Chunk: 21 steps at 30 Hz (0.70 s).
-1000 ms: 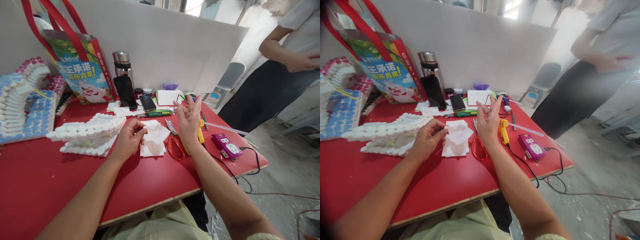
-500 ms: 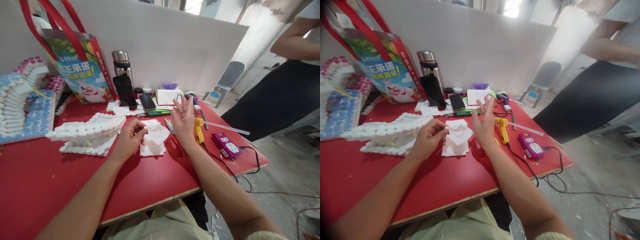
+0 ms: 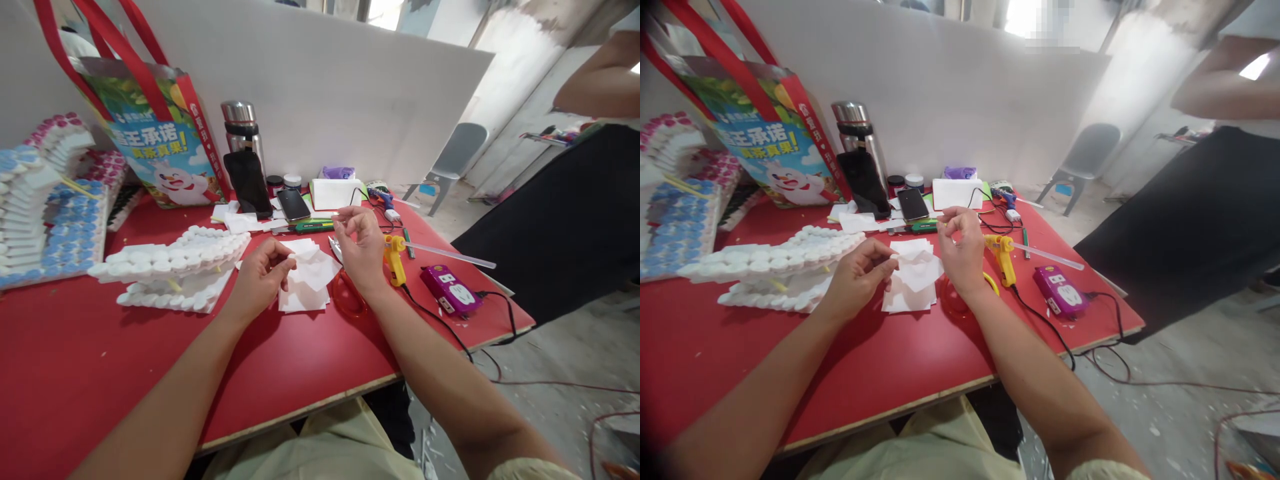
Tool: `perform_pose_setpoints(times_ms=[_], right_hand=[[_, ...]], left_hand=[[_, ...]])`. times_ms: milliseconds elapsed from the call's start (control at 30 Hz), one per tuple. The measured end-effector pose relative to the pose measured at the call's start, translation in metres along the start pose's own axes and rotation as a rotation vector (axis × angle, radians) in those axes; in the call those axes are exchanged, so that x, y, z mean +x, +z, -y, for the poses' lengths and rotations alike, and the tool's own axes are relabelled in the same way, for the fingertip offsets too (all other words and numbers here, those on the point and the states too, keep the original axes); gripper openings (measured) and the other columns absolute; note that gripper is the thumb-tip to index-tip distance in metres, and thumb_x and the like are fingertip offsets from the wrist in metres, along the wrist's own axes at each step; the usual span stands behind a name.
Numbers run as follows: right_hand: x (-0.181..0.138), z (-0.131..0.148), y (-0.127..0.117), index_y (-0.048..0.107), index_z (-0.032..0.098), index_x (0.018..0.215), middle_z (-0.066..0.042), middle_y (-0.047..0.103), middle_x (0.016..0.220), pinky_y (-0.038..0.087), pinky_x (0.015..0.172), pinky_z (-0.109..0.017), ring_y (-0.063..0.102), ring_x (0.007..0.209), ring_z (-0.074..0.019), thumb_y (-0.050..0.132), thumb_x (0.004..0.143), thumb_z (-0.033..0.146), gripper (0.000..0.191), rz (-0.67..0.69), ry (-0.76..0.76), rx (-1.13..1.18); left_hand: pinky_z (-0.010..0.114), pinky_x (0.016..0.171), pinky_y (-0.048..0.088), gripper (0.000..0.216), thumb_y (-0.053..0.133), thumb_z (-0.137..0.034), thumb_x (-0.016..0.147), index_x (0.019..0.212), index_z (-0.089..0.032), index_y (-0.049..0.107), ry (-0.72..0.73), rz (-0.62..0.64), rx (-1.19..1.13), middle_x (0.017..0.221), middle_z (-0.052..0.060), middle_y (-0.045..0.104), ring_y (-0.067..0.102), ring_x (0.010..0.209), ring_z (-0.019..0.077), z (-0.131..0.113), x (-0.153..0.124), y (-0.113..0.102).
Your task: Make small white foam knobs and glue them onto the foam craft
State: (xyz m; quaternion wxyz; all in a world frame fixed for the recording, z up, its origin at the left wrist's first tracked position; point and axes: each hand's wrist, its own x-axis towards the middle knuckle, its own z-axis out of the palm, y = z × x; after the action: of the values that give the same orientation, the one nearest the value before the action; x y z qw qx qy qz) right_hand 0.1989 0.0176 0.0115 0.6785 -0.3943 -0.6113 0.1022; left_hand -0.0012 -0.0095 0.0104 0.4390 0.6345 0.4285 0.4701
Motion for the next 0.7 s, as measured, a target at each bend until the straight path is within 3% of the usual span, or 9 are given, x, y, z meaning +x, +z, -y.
perform_pose_setpoints(times_ms=[300, 700], right_hand=[[-0.0001, 0.0080, -0.0011, 0.035, 0.024, 0.068, -0.007, 0.064, 0.106, 0.048, 0.098, -0.042, 0.061, 0.099, -0.0190, 0.061, 0.096, 0.022, 0.038, -0.014, 0.007, 0.011], [-0.0003, 0.0030, 0.0003, 0.041, 0.024, 0.073, -0.008, 0.062, 0.114, 0.049, 0.101, -0.044, 0.060, 0.112, -0.0217, 0.056, 0.097, 0.025, 0.028, 0.042, 0.079, 0.001]], left_hand=[[0.024, 0.055, 0.048, 0.012, 0.067, -0.027, 0.087, 0.087, -0.020, 0.057, -0.002, -0.003, 0.020, 0.073, -0.003, 0.062, 0.056, 0.051, 0.0095, -0.0017, -0.0012, 0.0010], [0.024, 0.054, 0.047, 0.013, 0.068, -0.028, 0.086, 0.086, -0.020, 0.057, -0.016, -0.003, 0.014, 0.072, -0.002, 0.062, 0.055, 0.051, 0.0095, -0.0057, -0.0021, 0.0016]])
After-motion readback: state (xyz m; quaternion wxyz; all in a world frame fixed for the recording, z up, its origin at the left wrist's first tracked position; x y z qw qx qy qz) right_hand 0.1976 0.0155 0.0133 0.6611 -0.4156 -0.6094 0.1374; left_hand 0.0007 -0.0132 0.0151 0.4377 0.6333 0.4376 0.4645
